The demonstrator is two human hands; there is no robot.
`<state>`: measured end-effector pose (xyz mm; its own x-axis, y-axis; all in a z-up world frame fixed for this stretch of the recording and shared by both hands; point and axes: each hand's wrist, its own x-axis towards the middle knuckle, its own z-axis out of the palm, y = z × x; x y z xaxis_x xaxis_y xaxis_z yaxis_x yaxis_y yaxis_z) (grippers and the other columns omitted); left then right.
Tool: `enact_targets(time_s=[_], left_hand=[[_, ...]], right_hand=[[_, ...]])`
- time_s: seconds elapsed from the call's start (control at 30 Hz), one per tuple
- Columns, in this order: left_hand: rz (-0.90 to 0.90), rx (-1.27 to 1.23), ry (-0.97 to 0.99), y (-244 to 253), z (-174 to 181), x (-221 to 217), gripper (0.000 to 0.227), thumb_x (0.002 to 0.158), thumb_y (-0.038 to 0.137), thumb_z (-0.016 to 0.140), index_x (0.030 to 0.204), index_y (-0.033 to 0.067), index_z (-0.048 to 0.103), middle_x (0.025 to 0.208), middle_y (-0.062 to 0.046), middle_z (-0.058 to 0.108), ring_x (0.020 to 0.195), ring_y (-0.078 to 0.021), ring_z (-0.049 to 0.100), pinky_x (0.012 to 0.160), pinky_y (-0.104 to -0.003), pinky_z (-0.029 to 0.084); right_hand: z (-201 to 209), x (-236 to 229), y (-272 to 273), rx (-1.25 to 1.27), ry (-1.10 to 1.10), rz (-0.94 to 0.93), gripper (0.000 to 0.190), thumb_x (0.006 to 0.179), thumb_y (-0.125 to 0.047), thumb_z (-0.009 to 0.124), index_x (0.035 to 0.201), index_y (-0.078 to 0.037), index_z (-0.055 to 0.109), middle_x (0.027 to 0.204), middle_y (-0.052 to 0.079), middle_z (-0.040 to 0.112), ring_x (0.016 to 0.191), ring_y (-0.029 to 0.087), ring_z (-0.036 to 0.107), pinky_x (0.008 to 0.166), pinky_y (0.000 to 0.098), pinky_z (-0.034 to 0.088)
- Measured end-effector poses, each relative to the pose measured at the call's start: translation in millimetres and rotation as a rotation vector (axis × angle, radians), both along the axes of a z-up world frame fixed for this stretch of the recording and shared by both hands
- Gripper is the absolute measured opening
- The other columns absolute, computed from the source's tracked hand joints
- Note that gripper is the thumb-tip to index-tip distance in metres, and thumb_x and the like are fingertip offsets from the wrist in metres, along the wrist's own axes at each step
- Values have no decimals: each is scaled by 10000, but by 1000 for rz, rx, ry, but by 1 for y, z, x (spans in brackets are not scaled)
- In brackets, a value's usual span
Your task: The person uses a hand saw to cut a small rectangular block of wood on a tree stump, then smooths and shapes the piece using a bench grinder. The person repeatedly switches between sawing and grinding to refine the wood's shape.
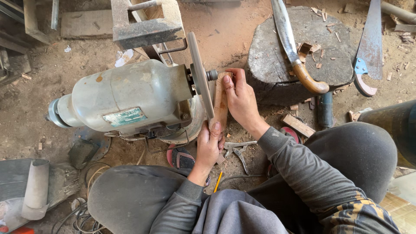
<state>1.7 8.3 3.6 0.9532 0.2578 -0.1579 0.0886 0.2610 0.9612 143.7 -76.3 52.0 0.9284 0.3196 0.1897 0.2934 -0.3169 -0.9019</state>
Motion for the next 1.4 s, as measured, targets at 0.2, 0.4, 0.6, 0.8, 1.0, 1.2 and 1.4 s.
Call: enact_targets(time_s=[0.2, 0.4, 0.6, 0.8, 1.0, 1.2, 1.4], left_hand=[[13, -17, 24, -3, 3, -3, 560, 1021, 504, 503, 1314, 28, 463, 714, 31, 467, 546, -49, 447, 418, -209, 377], [13, -108, 3, -7, 3, -5, 522, 1038, 467, 529, 1288, 12, 481, 740, 28, 469, 549, -58, 431, 436, -218, 369], [11, -77, 54, -14, 2, -14, 510, 1035, 457, 518, 1275, 7, 492, 693, 13, 461, 528, -71, 440, 418, -237, 376], [137, 526, -18, -22, 1, -13, 516, 1082, 456, 536, 1251, -32, 520, 883, -105, 680, 745, -171, 655, 643, -351, 527], [168, 285, -50, -23, 1, 0, 452, 1085, 394, 553, 1272, -18, 537, 795, -38, 586, 641, -118, 547, 554, -302, 441], [92, -20, 28, -21, 7, 1, 442, 1070, 383, 547, 1248, -22, 535, 645, 33, 446, 486, -54, 404, 429, -240, 337], [72, -49, 54, -18, 8, 1, 461, 1046, 403, 531, 1294, 14, 514, 618, 44, 429, 471, -49, 402, 414, -233, 330]], right_hand=[[2, -1, 0, 5, -54, 14, 330, 1126, -326, 468, 1258, -26, 505, 938, 187, 716, 841, 291, 741, 708, 390, 554], [0, 0, 5, -33, -66, 4, 295, 1126, -313, 466, 1233, -44, 525, 882, 204, 709, 808, 345, 729, 676, 422, 532], [-4, -8, 0, -51, -18, 35, 314, 1120, -314, 447, 1250, -38, 522, 862, 198, 700, 790, 327, 715, 663, 423, 521], [-15, -7, -1, 354, 166, 92, 313, 1140, -280, 425, 1293, -47, 567, 1103, 61, 683, 971, 103, 639, 816, 292, 558], [-17, 7, 11, 341, 174, 21, 271, 1124, -226, 452, 1283, -46, 578, 1037, 41, 666, 914, 79, 583, 806, 255, 518], [-15, 4, 19, 325, 131, -6, 261, 1100, -221, 467, 1220, -34, 604, 985, 61, 712, 877, 101, 616, 801, 280, 524], [-12, 0, 25, 257, 104, -95, 248, 1092, -245, 487, 1184, -42, 597, 930, 93, 728, 825, 132, 660, 766, 305, 542]])
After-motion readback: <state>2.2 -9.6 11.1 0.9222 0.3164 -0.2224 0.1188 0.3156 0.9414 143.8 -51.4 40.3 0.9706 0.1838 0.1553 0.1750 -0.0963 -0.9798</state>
